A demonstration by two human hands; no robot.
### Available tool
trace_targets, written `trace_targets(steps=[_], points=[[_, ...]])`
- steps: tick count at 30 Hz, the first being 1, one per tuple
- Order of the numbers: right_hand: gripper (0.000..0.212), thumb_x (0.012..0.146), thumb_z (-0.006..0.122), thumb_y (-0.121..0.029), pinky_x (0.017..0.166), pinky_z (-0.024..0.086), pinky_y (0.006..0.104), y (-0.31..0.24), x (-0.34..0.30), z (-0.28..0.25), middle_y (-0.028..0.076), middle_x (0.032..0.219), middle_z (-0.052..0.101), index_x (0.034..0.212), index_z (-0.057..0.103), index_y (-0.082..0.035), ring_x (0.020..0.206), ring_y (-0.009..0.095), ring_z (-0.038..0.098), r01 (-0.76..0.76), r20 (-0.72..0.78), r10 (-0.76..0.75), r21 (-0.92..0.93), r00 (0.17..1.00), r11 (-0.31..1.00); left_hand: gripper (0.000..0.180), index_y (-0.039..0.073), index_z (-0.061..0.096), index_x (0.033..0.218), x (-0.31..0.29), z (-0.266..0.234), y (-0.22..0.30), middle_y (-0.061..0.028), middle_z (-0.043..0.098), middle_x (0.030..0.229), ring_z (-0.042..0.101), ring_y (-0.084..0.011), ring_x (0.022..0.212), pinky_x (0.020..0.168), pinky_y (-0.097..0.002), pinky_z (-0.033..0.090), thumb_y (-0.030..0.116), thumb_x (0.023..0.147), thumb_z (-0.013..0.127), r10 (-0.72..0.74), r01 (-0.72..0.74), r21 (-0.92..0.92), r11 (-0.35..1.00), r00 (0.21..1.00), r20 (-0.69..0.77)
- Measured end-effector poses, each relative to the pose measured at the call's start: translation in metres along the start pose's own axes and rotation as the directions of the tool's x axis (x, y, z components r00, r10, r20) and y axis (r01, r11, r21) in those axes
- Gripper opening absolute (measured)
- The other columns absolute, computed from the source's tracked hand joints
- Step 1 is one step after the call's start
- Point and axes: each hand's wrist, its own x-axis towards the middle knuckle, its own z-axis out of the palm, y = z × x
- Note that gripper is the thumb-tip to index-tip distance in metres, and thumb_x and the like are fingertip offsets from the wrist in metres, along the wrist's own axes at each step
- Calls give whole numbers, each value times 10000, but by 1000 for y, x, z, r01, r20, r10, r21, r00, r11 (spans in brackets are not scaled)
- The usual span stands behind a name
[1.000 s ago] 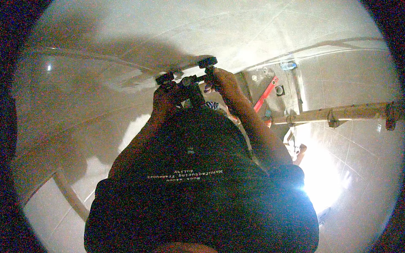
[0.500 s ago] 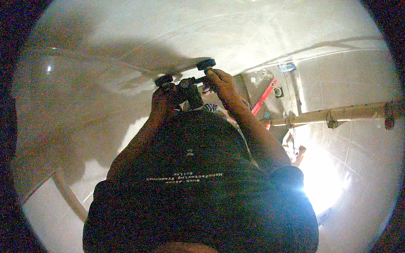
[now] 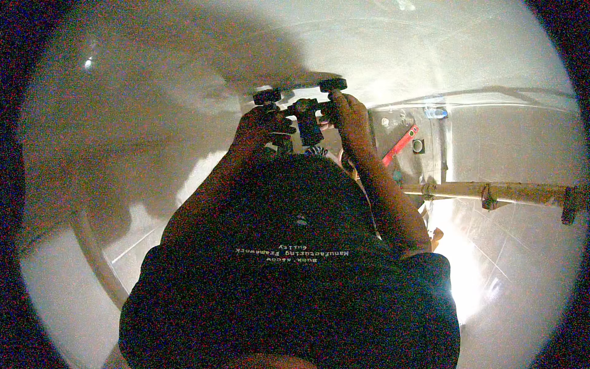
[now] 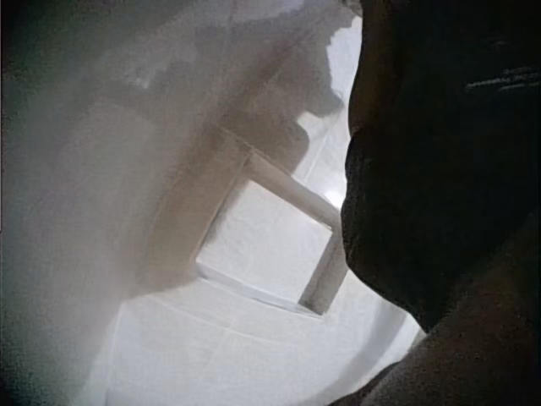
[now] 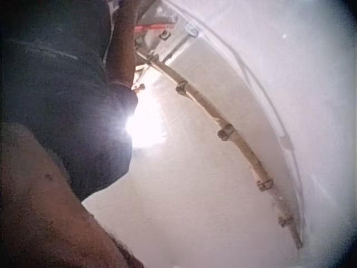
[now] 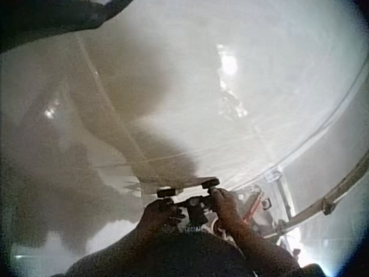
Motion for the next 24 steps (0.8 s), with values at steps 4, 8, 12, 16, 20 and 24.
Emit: trace_targets(steps=[4, 8, 12, 16, 20, 24], points=[[430, 1018, 558, -392, 590, 455, 263, 3, 1, 0, 87, 863, 708, 1104, 658, 17, 678, 119, 605, 17, 2, -17, 4, 1000, 1000, 459, -63, 525, 1227, -10, -4, 0, -227, 663, 1119, 714, -340, 988, 774, -410, 631, 272, 959, 688, 22, -26, -122, 992, 999, -39], [438, 1017, 559, -400, 589, 451, 263, 9, 3, 1, 86, 855, 704, 1104, 654, 19, 671, 119, 592, 27, -11, -27, 1, 1000, 1000, 506, -65, 538, 1255, -6, -4, 14, -201, 640, 1148, 677, -320, 1050, 831, -428, 626, 356, 992, 635, 39, -65, -342, 937, 996, -82], [446, 1020, 554, -406, 588, 449, 265, 0, -1, 5, 85, 847, 699, 1110, 649, 20, 669, 116, 586, 7, -8, -7, 19, 1000, 1000, 469, -51, 568, 1233, 7, -11, 1, -183, 651, 1110, 675, -307, 1022, 872, -456, 620, 354, 1004, 618, 154, -165, -226, 960, 986, -68], [468, 1028, 535, -410, 588, 448, 266, -13, -9, 12, 93, 847, 695, 1115, 643, 37, 666, 120, 582, 17, -28, -17, 25, 999, 1000, 450, -46, 576, 1227, 7, -12, 3, -183, 661, 1089, 677, -305, 1021, 884, -473, 619, 338, 998, 627, 137, -148, -239, 960, 989, -63], [454, 1031, 526, -394, 591, 448, 264, 4, 4, 0, 91, 845, 693, 1116, 648, 35, 663, 121, 576, 53, -4, -53, -83, 999, 995, 443, -43, 577, 1234, 11, -13, 5, -187, 666, 1076, 678, -307, 1013, 887, -482, 617, 316, 986, 648, 14, -47, -326, 944, 995, -103], [412, 1033, 525, -367, 593, 443, 267, 6, 1, -5, 76, 832, 686, 1111, 661, 14, 659, 116, 567, 82, 17, -80, -150, 997, 985, 455, -50, 555, 1216, 12, -20, 2, -200, 653, 1103, 672, -336, 1031, 896, -499, 609, 315, 970, 671, -1, -9, -301, 954, 999, -34]])
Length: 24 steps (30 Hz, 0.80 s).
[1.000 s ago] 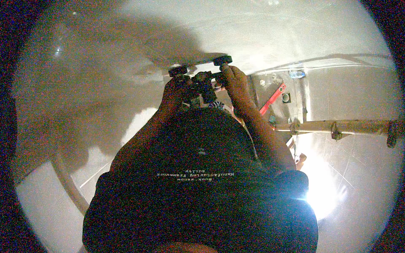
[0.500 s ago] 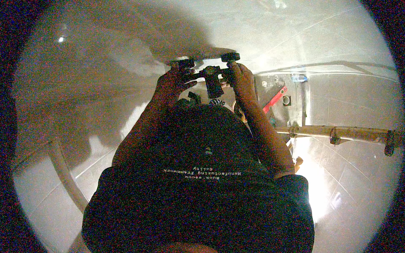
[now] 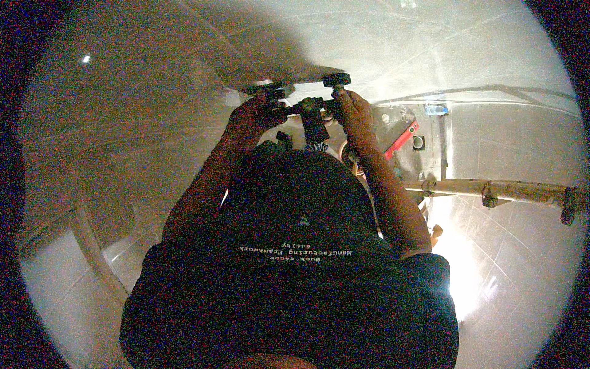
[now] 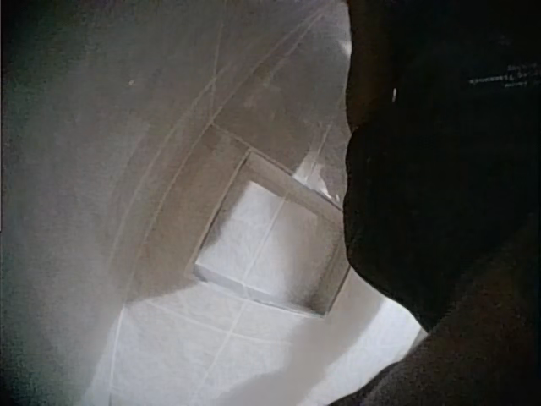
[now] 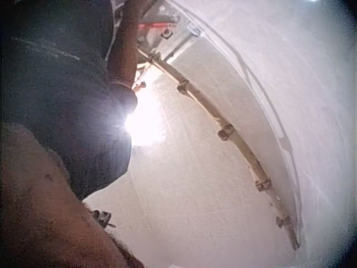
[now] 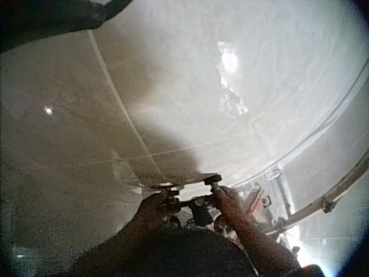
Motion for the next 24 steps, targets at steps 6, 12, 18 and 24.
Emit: trace_targets(steps=[6, 12, 18, 24], points=[[384, 1037, 522, -342, 605, 434, 277, 17, -10, -14, 55, 853, 678, 1122, 662, 5, 682, 116, 556, -35, 68, 28, 117, 997, 992, 447, -22, 491, 1251, -8, -10, -22, -212, 620, 1179, 661, -360, 1070, 913, -517, 595, 246, 946, 681, 53, -97, 242, 965, 982, 182], [380, 1028, 541, -335, 739, 509, 300, 35, -40, -21, 77, 924, 671, 1149, 640, 11, 811, 143, 632, -127, 97, 100, 319, 990, 939, 554, 55, 440, 1412, -26, 11, -19, -229, 528, 1341, 640, -351, 1118, 940, -489, 582, 87, 902, 653, -1, -20, 114, 993, 984, 181], [329, 1015, 554, -277, 779, 547, 343, 77, -68, -13, 126, 988, 666, 1145, 636, 13, 894, 202, 670, -84, -124, 144, 401, 982, 912, 574, 79, 426, 1443, 13, -12, -20, -159, 488, 1381, 585, -341, 1206, 977, -523, 549, 165, 921, 647, -44, -475, 760, 444, 835, 548], [347, 1023, 566, -295, 704, 583, 371, 150, -102, 17, 140, 931, 681, 1139, 625, 26, 743, 233, 705, -51, -226, 199, 529, 954, 847, 510, 75, 491, 1306, 19, 10, -55, -163, 631, 1206, 628, -344, 1124, 910, -528, 535, 496, 1019, 507, -330, 139, 613, 778, 920, 210]])
